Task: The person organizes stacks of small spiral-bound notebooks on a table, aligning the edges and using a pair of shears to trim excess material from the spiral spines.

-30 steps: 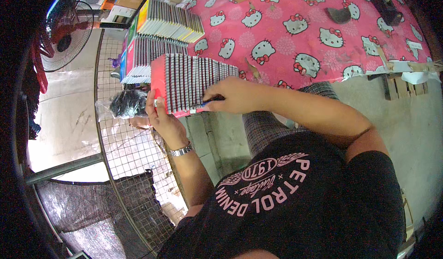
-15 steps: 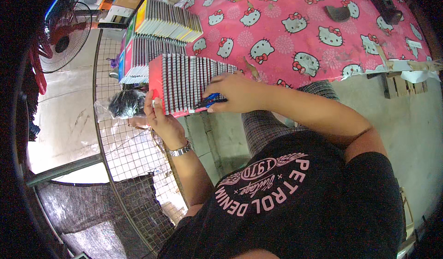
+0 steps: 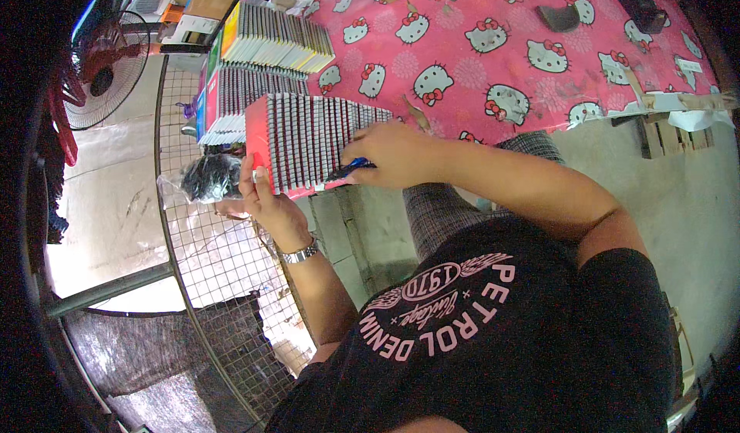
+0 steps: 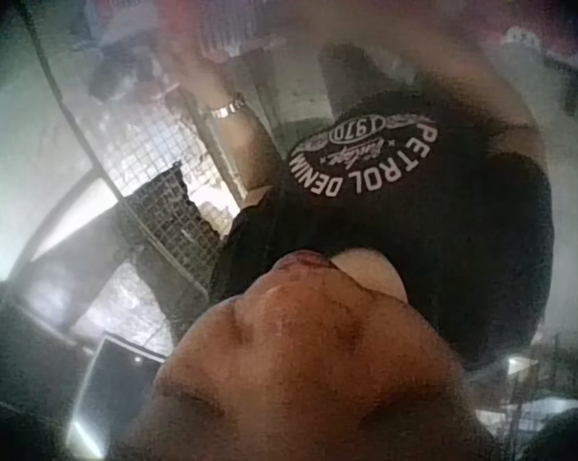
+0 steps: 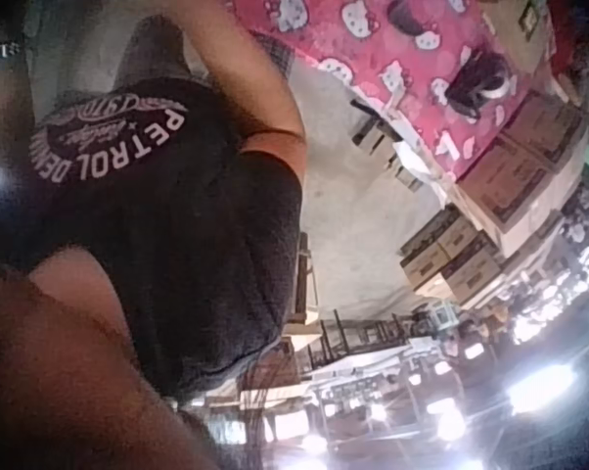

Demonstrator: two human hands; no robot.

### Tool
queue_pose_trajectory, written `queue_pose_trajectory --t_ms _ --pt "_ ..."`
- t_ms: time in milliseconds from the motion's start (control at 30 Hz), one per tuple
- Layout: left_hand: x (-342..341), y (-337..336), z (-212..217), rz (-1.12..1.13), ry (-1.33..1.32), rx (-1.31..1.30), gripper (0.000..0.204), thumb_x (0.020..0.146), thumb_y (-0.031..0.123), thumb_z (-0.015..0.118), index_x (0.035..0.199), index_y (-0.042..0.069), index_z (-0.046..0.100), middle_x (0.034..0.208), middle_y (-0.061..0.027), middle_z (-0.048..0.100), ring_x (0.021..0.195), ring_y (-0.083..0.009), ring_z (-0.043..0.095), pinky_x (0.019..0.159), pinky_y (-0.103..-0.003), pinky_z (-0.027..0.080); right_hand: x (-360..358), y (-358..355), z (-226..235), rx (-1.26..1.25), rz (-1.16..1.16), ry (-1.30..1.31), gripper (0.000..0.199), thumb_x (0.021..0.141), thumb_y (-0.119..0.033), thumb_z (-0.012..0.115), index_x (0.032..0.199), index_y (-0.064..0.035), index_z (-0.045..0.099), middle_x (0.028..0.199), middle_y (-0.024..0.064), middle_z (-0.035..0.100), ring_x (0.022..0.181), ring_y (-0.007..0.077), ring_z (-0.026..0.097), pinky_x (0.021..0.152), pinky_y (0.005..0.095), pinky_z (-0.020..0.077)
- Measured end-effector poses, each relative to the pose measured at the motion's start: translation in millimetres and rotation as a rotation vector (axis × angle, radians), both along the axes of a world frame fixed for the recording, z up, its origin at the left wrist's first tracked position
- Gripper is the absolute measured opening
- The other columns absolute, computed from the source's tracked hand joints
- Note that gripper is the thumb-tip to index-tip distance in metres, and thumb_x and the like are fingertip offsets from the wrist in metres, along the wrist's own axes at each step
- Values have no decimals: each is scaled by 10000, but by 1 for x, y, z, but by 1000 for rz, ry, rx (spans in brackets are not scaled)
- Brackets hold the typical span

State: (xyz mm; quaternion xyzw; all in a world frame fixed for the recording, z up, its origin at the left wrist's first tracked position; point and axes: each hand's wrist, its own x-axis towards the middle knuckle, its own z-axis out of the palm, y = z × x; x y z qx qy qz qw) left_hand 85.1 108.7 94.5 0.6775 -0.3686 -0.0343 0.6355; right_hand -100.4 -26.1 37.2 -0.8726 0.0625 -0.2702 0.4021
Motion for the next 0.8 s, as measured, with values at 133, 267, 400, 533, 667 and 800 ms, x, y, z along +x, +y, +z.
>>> queue_pose_trajectory --t_ms 133,267,400,533,667,800 --pt "-4 -2 2 1 17 3 332 918 168 590 1208 5 573 1390 -143 428 1293 -223 396 1076 -379 294 3 -11 10 538 281 406 308 858 -340 632 1021 -81 670 929 113 632 921 290 624 797 431 458" --pt "-7 -2 4 -8 45 -18 328 920 158 587 1209 4 568 1389 -142 428 1288 -217 399 1074 -376 299 -2 1 -17 62 -10 -81 319 851 -330 624 974 -38 658 862 162 648 872 319 651 772 446 487" --pt "-6 -3 3 32 -31 -3 331 936 157 573 1220 -11 543 1234 -100 569 1067 -163 549 947 -317 434 -1 -4 -7 147 101 33 341 838 -350 628 971 -37 653 853 172 653 841 318 660 766 452 493" --pt "-4 -3 1 27 -23 4 333 939 168 569 1223 -4 542 1235 -96 567 1058 -163 552 948 -318 436 -1 -12 2 416 241 357 337 821 -349 649 980 -52 658 903 172 656 839 332 649 767 453 492" --pt "-5 -3 3 18 17 -6 324 941 162 563 1222 2 541 1236 -98 566 1069 -167 547 951 -321 436 -6 -3 -24 -31 -54 -119 342 833 -354 643 936 -28 660 843 177 658 813 318 660 758 449 495" --pt "-5 -4 3 23 6 2 316 940 153 558 1217 2 543 1234 -100 566 1084 -170 542 946 -324 443 -3 -9 -19 203 116 149 360 828 -385 648 980 -59 657 887 152 645 844 303 646 767 458 481"
